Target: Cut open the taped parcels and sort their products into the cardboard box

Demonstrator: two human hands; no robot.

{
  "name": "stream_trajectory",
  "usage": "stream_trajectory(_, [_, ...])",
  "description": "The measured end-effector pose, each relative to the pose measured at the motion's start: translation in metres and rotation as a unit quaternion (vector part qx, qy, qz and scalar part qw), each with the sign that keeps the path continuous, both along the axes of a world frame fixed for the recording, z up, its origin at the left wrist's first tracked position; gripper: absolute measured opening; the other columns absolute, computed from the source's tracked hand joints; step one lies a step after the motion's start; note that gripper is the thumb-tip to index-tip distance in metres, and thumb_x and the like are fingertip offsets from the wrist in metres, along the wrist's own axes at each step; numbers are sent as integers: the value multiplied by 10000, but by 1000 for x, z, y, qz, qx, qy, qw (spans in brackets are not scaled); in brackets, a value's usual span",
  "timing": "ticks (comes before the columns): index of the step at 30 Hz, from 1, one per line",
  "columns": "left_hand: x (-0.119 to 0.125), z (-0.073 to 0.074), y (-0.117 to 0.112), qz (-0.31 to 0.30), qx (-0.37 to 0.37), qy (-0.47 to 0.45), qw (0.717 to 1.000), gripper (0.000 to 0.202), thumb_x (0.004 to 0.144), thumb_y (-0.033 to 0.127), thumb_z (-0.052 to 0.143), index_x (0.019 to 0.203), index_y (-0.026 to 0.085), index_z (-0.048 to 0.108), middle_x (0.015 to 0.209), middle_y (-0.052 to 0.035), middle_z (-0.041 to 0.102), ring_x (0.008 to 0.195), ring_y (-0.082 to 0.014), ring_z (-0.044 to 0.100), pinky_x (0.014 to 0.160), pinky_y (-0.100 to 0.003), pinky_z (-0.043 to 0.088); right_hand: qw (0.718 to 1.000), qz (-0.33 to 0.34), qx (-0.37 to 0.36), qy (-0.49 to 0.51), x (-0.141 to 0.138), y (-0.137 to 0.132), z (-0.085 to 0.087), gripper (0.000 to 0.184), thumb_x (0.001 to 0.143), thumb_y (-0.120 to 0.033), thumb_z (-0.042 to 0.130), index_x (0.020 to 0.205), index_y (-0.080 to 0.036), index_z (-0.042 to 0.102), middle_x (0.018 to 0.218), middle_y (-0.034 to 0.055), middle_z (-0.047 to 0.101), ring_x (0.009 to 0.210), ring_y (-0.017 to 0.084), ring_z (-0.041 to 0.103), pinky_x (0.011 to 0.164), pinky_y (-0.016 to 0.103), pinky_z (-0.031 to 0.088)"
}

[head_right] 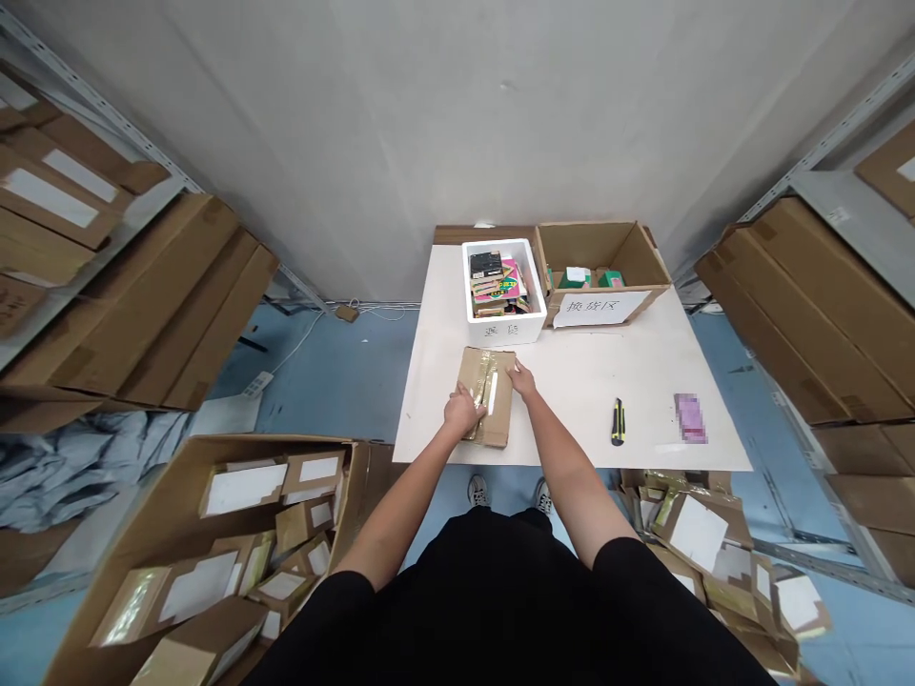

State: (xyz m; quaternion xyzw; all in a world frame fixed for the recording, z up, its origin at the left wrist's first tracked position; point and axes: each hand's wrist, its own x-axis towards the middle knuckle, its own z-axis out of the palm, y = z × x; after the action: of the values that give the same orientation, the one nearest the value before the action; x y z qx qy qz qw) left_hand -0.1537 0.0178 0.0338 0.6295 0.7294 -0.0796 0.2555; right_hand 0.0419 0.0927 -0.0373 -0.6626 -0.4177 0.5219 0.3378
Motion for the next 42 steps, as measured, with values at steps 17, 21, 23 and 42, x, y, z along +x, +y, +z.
stream_trajectory(17, [-29,12,-7,-52,-20,-86,995,825,1043,487,455,1671,-6,251,1426,-329,642,1319,-385,645,1045,-427,485,978,68,4,-196,-65,-42,15,1198,673,-354,849,1725,-227,289,1815,179,60,1622,411,285,1293,521,306])
stream_trajectory(21, [-25,8,-7,-65,-16,-84,994,780,1041,447,451,1667,16,278,1443,-316,636,1394,-395,591,1047,-432,493,992,78,26,-95,-39,-37,29,1026,689,-309,730,1664,-195,428,1730,156,367,1595,342,362,1249,471,384])
stream_trajectory(23, [-26,6,-6,-50,-13,-73,996,779,1042,440,447,1672,17,268,1466,-339,607,1386,-414,595,1048,-455,498,998,59,25,-25,-25,-38,37,936,703,-299,651,1622,-219,487,1550,123,600,1432,334,561,1142,462,500])
stream_trajectory(42, [-94,7,5,-6,7,-278,961,487,966,379,482,1347,167,700,1371,-121,756,1286,-300,685,1049,-355,529,988,-24,31,-146,16,-70,8,969,815,-364,700,1687,-149,336,1686,184,440,1526,324,468,1237,466,425])
